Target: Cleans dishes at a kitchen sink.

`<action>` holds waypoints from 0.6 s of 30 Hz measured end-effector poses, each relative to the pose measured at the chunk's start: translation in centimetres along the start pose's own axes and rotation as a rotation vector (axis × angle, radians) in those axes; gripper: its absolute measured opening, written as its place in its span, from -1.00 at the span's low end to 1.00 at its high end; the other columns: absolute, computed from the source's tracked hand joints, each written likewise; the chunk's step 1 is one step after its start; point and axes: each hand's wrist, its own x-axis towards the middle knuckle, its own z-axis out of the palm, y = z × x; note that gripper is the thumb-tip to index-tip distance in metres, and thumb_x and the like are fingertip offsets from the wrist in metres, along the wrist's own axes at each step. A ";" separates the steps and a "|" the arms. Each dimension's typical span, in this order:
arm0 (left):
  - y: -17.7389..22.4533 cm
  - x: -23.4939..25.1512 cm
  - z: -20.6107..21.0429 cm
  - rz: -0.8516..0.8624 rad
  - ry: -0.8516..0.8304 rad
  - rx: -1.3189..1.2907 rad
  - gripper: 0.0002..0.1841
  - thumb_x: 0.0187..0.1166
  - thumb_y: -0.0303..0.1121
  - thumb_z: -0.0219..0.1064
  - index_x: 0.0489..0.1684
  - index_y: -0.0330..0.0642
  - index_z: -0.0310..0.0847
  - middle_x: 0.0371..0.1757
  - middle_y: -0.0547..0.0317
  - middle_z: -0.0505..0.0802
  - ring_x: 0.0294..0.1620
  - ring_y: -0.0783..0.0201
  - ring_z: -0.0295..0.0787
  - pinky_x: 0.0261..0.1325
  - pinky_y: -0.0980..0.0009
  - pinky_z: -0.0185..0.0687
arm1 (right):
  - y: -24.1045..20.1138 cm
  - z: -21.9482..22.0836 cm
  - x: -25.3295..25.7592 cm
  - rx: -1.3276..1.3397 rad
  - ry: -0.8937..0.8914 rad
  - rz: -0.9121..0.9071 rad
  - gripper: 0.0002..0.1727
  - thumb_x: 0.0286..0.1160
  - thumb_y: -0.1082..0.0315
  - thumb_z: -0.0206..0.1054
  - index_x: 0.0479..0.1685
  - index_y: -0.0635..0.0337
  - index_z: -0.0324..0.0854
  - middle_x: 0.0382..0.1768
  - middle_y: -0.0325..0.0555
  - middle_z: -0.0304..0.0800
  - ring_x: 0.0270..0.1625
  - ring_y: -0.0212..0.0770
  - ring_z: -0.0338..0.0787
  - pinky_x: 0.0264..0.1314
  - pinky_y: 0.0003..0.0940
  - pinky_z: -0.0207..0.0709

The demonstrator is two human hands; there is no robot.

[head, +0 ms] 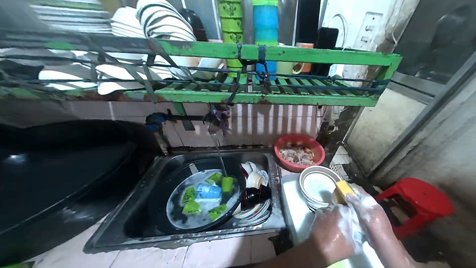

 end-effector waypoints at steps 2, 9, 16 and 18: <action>-0.9 0.6 -1.0 -0.051 0.012 0.032 -0.37 0.38 -0.11 0.45 0.43 -0.27 0.56 0.36 -0.14 0.73 0.40 -0.07 0.67 0.40 -0.09 0.55 | -0.4 1.2 -1.3 -0.013 0.082 -0.108 -0.52 0.73 0.31 0.20 0.58 0.27 0.51 0.32 0.30 0.74 0.40 0.20 0.72 0.51 0.22 0.47; -1.7 0.2 -2.0 0.011 0.012 0.072 -0.32 0.35 -0.06 0.48 0.47 -0.22 0.55 0.42 -0.11 0.71 0.48 -0.08 0.59 0.45 -0.13 0.47 | -0.5 2.1 -1.6 0.134 0.188 -0.149 -0.51 0.69 0.30 0.24 0.54 0.32 0.54 0.31 0.32 0.74 0.38 0.20 0.73 0.48 0.23 0.49; -5.5 0.4 -5.6 -0.109 0.376 -0.097 -0.33 0.45 -0.23 0.51 0.61 -0.19 0.46 0.45 -0.13 0.70 0.44 -0.07 0.64 0.50 -0.13 0.47 | 0.7 4.5 -4.6 -0.002 0.247 -0.732 -0.52 0.53 0.38 0.23 0.34 0.52 0.65 0.38 0.34 0.72 0.47 0.20 0.72 0.57 -0.02 0.53; -8.8 -0.1 -7.6 -0.233 0.499 -0.115 -0.23 0.44 -0.07 0.53 0.73 0.11 0.36 0.44 -0.04 0.70 0.31 -0.03 0.73 0.30 -0.12 0.66 | 2.0 3.8 -5.9 -0.026 0.008 -0.633 -0.54 0.58 0.44 0.24 0.38 0.57 0.60 0.41 0.40 0.67 0.50 0.31 0.67 0.62 0.10 0.45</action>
